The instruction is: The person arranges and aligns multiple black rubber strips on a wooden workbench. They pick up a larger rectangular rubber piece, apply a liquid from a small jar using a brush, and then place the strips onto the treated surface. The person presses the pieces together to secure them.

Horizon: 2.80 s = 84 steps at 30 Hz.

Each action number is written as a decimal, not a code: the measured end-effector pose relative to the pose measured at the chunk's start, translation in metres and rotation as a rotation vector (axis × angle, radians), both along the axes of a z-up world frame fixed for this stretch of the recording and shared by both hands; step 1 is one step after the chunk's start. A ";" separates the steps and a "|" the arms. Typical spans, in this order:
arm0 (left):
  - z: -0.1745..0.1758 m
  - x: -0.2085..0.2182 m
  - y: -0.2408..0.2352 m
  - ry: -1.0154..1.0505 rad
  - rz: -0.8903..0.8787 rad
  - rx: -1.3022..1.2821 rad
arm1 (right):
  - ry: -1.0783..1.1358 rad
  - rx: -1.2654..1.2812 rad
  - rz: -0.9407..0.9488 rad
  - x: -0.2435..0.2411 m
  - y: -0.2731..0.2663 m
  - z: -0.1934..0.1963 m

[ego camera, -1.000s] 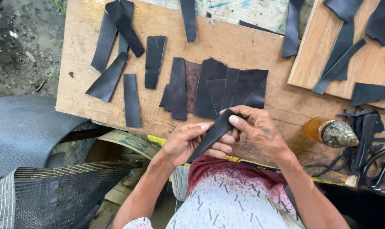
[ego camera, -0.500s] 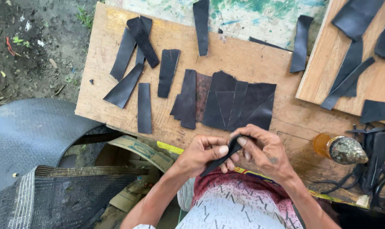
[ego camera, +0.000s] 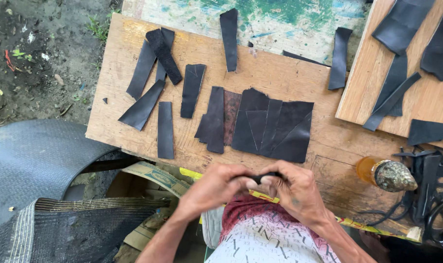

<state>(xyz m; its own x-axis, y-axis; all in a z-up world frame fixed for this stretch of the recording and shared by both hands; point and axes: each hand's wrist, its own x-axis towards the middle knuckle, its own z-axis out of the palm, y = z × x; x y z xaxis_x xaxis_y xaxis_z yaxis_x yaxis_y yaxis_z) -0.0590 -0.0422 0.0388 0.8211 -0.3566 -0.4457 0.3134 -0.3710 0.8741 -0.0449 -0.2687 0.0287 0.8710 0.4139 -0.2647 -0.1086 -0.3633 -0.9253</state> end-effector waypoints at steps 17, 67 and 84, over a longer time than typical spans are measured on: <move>-0.018 0.011 0.000 0.005 0.680 -0.116 | 0.399 0.558 -0.245 0.072 0.022 -0.039; -0.033 0.045 0.007 -0.469 0.558 0.354 | -0.682 -0.206 0.060 0.081 0.055 -0.053; 0.008 0.075 0.068 -0.317 0.621 -0.099 | -0.679 -0.198 0.055 0.079 0.055 -0.060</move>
<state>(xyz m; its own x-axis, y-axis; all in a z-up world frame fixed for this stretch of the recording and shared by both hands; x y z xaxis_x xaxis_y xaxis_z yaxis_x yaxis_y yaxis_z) 0.0158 0.0261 0.0465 0.9709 0.1936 -0.1407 0.1657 -0.1197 0.9789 0.0342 -0.2135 -0.0309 0.8494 0.4622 0.2546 0.4922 -0.5200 -0.6982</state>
